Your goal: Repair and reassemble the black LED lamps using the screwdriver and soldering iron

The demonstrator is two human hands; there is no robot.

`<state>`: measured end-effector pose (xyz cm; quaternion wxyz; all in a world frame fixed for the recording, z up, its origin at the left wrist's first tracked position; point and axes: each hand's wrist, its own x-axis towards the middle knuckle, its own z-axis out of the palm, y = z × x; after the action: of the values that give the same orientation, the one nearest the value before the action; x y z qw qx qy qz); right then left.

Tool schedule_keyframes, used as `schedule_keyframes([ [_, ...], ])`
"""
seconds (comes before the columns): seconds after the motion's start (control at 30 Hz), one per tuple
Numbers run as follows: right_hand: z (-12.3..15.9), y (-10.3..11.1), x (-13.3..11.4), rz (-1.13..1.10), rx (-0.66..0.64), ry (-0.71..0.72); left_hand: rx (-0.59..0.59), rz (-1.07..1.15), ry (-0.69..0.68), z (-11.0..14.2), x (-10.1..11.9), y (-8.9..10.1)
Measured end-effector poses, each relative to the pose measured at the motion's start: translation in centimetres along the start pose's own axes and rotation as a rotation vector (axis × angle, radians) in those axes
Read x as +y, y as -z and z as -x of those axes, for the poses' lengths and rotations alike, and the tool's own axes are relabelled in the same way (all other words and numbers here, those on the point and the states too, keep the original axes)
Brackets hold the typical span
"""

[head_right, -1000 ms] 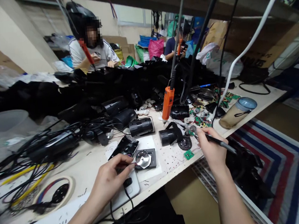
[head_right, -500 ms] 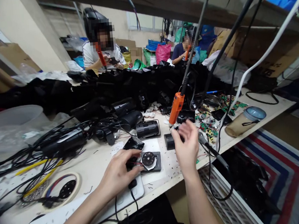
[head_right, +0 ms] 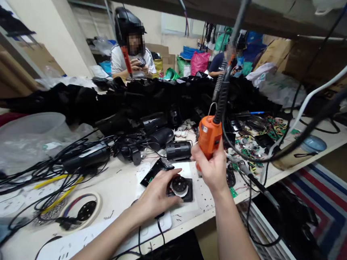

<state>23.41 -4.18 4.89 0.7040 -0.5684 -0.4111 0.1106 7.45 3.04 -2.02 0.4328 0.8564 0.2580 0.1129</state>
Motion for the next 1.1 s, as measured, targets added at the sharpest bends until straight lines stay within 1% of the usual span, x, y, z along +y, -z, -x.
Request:
schedule_keyframes([
  [0.07,0.7,-0.1,-1.2,-0.177,-0.134,-0.073,0.008,-0.013,0.006,-0.1,0.0,-0.2],
  [0.1,0.9,-0.2,-1.7,-0.240,-0.161,-0.094,0.010,-0.021,-0.005,-0.1,0.1,-0.3],
  [0.17,1.0,-0.4,-2.6,-0.321,-0.139,-0.112,0.008,-0.037,-0.027,-0.2,0.1,-0.5],
  [0.3,1.6,-1.5,-3.8,-0.466,-0.025,-0.076,0.011,-0.056,-0.041,-0.4,0.5,-0.6],
  [0.37,2.1,-2.1,-4.0,-0.538,-0.005,-0.067,0.020,-0.056,-0.058,-0.6,0.7,-0.7],
  [0.5,3.0,-2.8,-3.8,-0.636,-0.016,-0.059,0.051,-0.046,-0.078,-0.8,0.7,-0.8],
  [0.57,3.3,-2.8,-3.5,-0.662,-0.014,-0.063,0.061,-0.031,-0.076,-0.9,0.7,-0.9],
  [0.63,3.3,-2.7,-3.2,-0.677,-0.006,-0.098,0.062,-0.017,-0.073,-0.9,0.7,-1.0],
  [0.8,3.1,-2.7,-2.7,-0.632,0.021,-0.110,0.053,-0.023,-0.061,-0.9,0.8,-1.0],
  [0.93,3.2,-2.8,-2.7,-0.598,0.034,-0.115,0.057,-0.017,-0.053,-1.0,0.8,-1.0],
  [1.1,3.3,-2.7,-3.1,-0.566,0.008,-0.109,0.052,-0.033,-0.054,-1.1,0.8,-1.0],
])
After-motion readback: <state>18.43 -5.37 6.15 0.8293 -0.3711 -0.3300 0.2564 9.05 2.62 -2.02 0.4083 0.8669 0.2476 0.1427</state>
